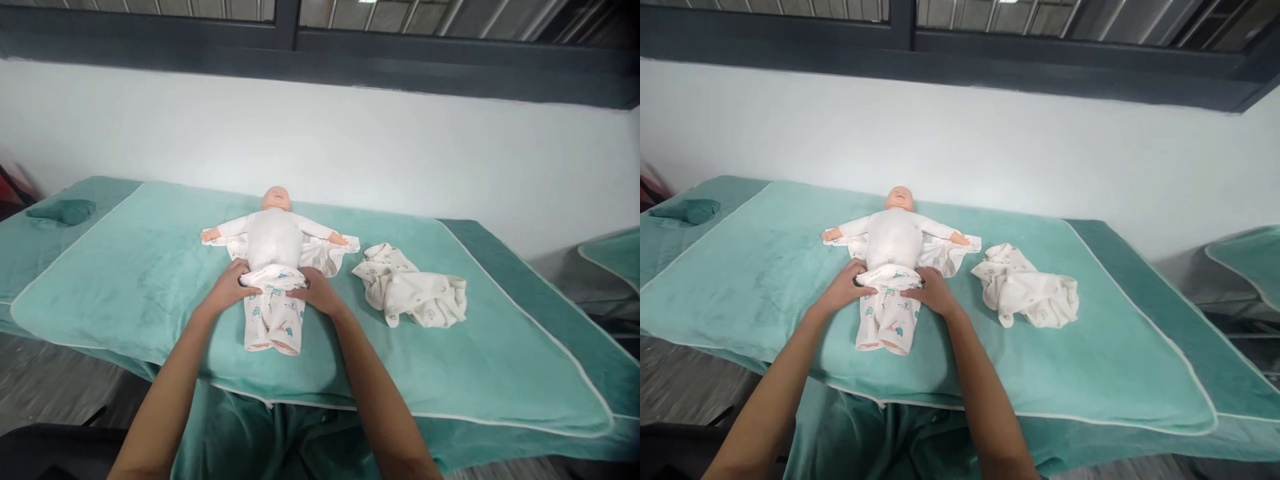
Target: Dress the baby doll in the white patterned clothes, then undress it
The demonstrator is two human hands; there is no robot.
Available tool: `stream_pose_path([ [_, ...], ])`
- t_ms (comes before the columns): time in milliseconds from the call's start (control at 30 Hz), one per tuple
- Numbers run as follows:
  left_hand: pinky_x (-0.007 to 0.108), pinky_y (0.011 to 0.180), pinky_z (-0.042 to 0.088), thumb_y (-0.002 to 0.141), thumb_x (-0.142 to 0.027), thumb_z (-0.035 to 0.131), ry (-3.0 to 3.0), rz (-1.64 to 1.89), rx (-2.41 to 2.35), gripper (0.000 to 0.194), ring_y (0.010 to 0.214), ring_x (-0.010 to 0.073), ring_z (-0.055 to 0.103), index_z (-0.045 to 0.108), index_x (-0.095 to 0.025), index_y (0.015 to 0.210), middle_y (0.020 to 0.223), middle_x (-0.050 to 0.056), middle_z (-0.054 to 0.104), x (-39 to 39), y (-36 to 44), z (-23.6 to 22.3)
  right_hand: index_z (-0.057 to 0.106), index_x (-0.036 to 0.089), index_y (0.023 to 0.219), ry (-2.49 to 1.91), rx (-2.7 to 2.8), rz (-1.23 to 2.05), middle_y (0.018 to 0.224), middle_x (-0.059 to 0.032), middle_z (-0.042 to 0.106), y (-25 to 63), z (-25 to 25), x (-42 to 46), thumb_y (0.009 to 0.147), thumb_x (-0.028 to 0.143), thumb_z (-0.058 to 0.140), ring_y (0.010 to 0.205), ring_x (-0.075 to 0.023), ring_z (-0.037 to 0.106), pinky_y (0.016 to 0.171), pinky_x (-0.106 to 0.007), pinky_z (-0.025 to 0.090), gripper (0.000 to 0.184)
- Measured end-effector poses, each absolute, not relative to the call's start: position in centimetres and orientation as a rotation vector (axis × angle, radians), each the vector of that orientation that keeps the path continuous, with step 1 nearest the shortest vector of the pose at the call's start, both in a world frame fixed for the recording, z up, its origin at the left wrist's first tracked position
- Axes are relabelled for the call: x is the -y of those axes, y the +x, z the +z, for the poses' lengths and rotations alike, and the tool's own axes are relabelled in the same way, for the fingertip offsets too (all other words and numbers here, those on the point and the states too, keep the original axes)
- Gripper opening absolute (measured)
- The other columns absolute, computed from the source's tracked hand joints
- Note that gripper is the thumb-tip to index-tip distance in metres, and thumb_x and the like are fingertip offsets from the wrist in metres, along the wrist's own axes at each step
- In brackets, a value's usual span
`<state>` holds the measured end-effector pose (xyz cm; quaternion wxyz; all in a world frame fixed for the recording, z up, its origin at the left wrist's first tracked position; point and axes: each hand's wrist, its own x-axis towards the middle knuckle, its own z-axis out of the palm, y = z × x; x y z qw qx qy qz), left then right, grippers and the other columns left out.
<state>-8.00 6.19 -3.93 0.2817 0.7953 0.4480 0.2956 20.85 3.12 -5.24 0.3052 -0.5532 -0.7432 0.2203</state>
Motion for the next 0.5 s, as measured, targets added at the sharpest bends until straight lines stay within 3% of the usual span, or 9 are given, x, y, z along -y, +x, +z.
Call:
stream_pose_path([
  [67,0.033,0.084,0.046,0.083,-0.049,0.068,2.211,0.784,-1.271,0.031,0.093,0.0223,0.058,0.056,-0.021,0.079,0.094,0.004,0.064,-5.7,-7.8,-4.7,0.047,0.024,0.067,-1.562,1.913,0.459,0.069,0.0007,0.054,19.7,-5.6,-2.2,0.078,0.043,0.069,0.078,-0.0224,0.055,0.082,-0.035,0.044,0.031],
  [167,0.032,0.076,0.042,0.089,-0.042,0.059,2.207,0.847,-1.522,0.024,0.081,0.0214,0.058,0.056,-0.021,0.077,0.079,0.003,0.062,-4.7,-7.5,-5.9,0.040,0.025,0.065,-1.665,1.763,0.280,0.061,0.0016,0.048,17.8,-5.9,-0.7,0.075,0.028,0.063,0.072,-0.0214,0.052,0.080,-0.034,0.042,0.025],
  [267,0.030,0.072,0.041,0.088,-0.036,0.056,2.040,0.944,-1.665,0.016,0.073,0.0186,0.056,0.056,-0.021,0.085,0.076,0.000,0.060,-3.7,-7.4,-6.3,0.042,0.024,0.071,-1.683,1.614,0.352,0.064,0.0017,0.049,16.8,-5.8,0.6,0.075,0.023,0.053,0.070,-0.0204,0.051,0.075,-0.032,0.041,0.012],
  [333,0.030,0.075,0.043,0.087,-0.034,0.058,1.970,0.960,-1.552,0.016,0.077,0.0177,0.057,0.057,-0.021,0.095,0.085,0.000,0.062,-2.9,-7.5,-5.8,0.048,0.023,0.078,-1.625,1.597,0.510,0.070,0.0010,0.055,16.8,-5.4,1.3,0.078,0.024,0.049,0.072,-0.0198,0.054,0.071,-0.031,0.043,0.002],
  [433,0.032,0.088,0.047,0.080,-0.038,0.070,1.986,0.907,-1.267,0.041,0.100,0.0206,0.059,0.056,-0.020,0.114,0.111,0.005,0.061,-1.4,-8.0,-4.7,0.057,0.021,0.101,-1.446,1.702,0.713,0.096,-0.0038,0.067,17.5,-4.8,2.3,0.080,0.037,0.060,0.086,-0.0210,0.061,0.075,-0.031,0.048,0.027],
  [500,0.035,0.095,0.047,0.067,-0.040,0.082,2.059,0.802,-1.150,0.066,0.113,0.0251,0.055,0.055,-0.019,0.123,0.122,0.009,0.056,-0.5,-8.4,-4.0,0.059,0.020,0.113,-1.350,1.797,0.773,0.112,-0.0080,0.067,17.8,-4.5,3.0,0.067,0.045,0.078,0.098,-0.0245,0.061,0.082,-0.033,0.050,0.055],
])
